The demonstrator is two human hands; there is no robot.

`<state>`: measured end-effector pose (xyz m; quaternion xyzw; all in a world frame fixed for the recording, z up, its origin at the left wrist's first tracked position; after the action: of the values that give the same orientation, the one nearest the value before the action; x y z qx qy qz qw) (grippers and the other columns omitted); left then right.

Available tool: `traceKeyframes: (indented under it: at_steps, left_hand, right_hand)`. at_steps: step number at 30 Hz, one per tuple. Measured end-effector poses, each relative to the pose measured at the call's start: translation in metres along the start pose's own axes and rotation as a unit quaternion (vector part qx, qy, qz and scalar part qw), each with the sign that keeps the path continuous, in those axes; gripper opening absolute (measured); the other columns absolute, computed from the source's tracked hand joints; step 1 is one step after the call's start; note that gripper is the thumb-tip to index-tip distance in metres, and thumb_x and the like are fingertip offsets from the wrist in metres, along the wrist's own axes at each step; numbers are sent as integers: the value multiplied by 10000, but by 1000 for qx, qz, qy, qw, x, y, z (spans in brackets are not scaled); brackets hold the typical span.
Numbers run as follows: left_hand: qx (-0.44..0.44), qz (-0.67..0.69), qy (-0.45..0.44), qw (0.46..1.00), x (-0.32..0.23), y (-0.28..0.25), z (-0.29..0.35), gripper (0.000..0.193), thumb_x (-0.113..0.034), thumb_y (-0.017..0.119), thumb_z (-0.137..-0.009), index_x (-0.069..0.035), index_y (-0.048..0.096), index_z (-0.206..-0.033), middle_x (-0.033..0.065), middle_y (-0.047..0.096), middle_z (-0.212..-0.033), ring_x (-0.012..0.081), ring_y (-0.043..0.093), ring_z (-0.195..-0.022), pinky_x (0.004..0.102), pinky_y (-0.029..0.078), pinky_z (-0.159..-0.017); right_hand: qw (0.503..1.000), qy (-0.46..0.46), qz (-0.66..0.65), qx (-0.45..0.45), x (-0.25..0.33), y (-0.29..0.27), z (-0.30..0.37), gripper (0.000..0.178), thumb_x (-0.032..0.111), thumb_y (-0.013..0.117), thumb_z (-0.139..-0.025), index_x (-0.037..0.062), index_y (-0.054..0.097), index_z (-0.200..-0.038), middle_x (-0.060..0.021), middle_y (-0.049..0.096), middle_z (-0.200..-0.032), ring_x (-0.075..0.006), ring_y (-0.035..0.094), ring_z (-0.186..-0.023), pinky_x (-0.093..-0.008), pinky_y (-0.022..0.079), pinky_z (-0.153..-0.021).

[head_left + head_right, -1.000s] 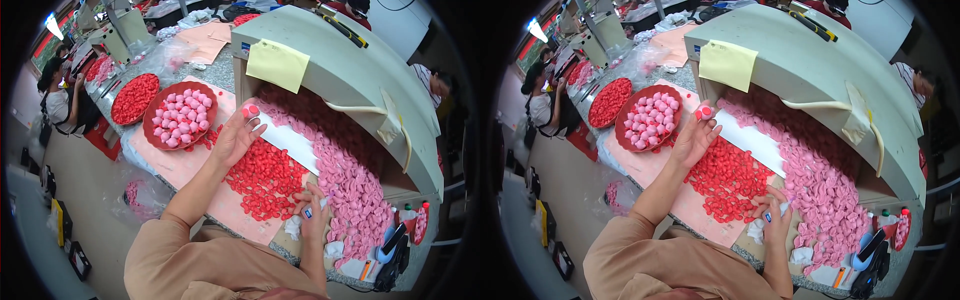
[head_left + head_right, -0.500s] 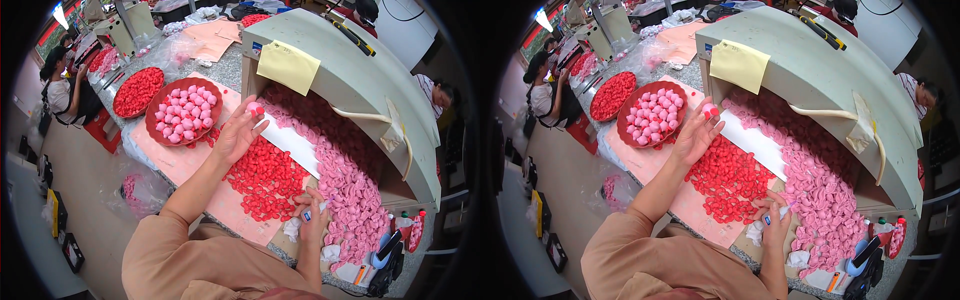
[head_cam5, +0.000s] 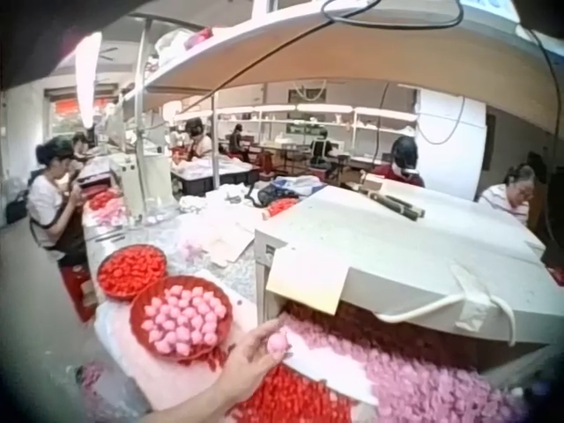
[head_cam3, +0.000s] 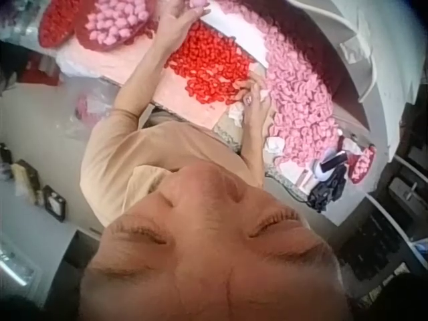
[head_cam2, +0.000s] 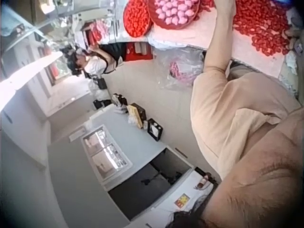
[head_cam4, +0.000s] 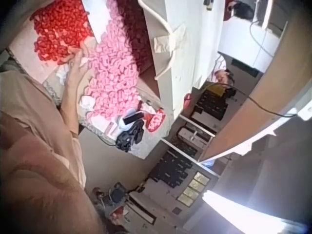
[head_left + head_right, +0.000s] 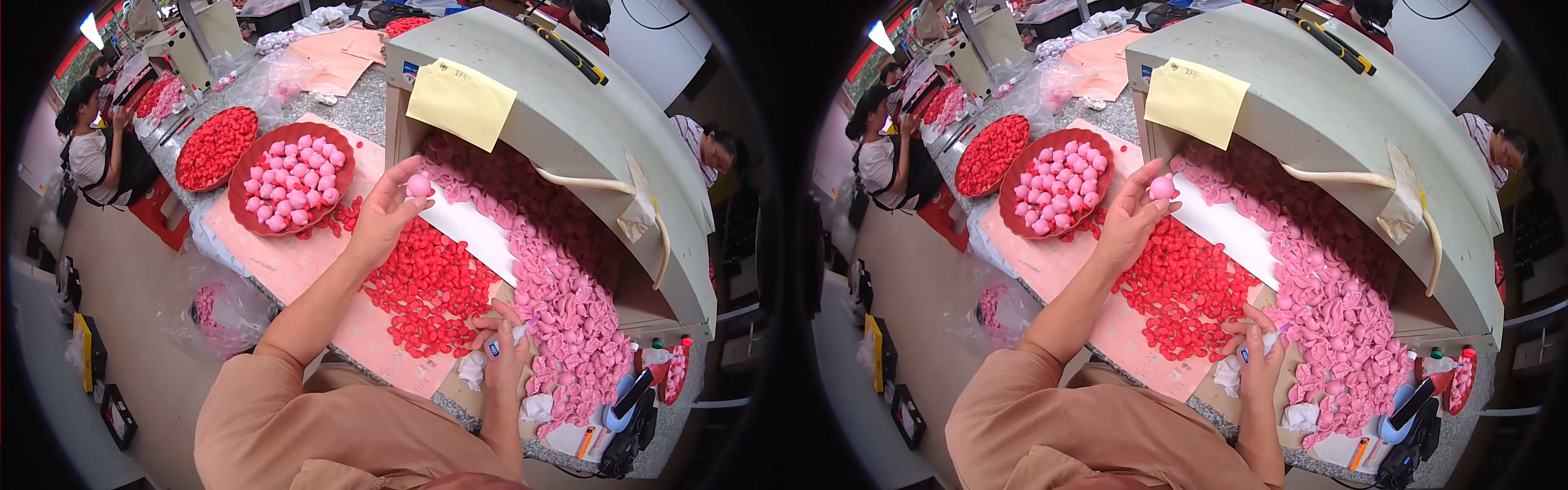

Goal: Assembling small pink and red plastic components at a factory workbench using an adhesive.

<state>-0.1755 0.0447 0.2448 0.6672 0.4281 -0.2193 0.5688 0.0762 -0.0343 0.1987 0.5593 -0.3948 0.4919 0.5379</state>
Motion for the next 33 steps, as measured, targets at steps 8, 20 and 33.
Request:
traceKeyframes:
  at_steps: [8, 20, 33]
  left_hand:
    - [41, -130, 76, 988, 3, -5, 3, 449, 63, 553, -835, -22, 443, -1262, 50, 413, -1172, 140, 461, -1087, 274, 446, -895]
    - [20, -363, 222, 905, -12, -5, 13, 663, 112, 548, -746, -42, 328, -1351, 82, 386, -1115, 156, 464, -1018, 286, 430, -883]
    - [-11, -408, 246, 879, -29, -15, 22, 455, 14, 590, -803, 2, 468, -1241, 119, 487, -1098, 194, 535, -954, 276, 449, -840]
  right_hand:
    - [1000, 5, -6, -1, -8, 2, -1, 403, 278, 504, -916, -36, 490, -1169, -154, 630, -824, -139, 560, -543, -295, 532, -514]
    - [1000, 10, 6, -1, -18, 11, -4, 377, 250, 489, -924, -28, 485, -1179, -143, 634, -839, -129, 556, -551, -278, 523, -516]
    - [1000, 1, -6, 0, -21, 21, 4, 379, 246, 490, -923, -33, 480, -1178, -147, 628, -834, -128, 553, -561, -284, 530, -525]
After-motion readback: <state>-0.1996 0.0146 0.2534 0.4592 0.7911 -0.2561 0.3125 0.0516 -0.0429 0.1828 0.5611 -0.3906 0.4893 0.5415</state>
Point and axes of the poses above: each hand's wrist, its own z-axis away from the middle knuckle, its own y-axis out of the palm, x = y × z, the point moved 6 cm from there along -z, towards the middle knuckle
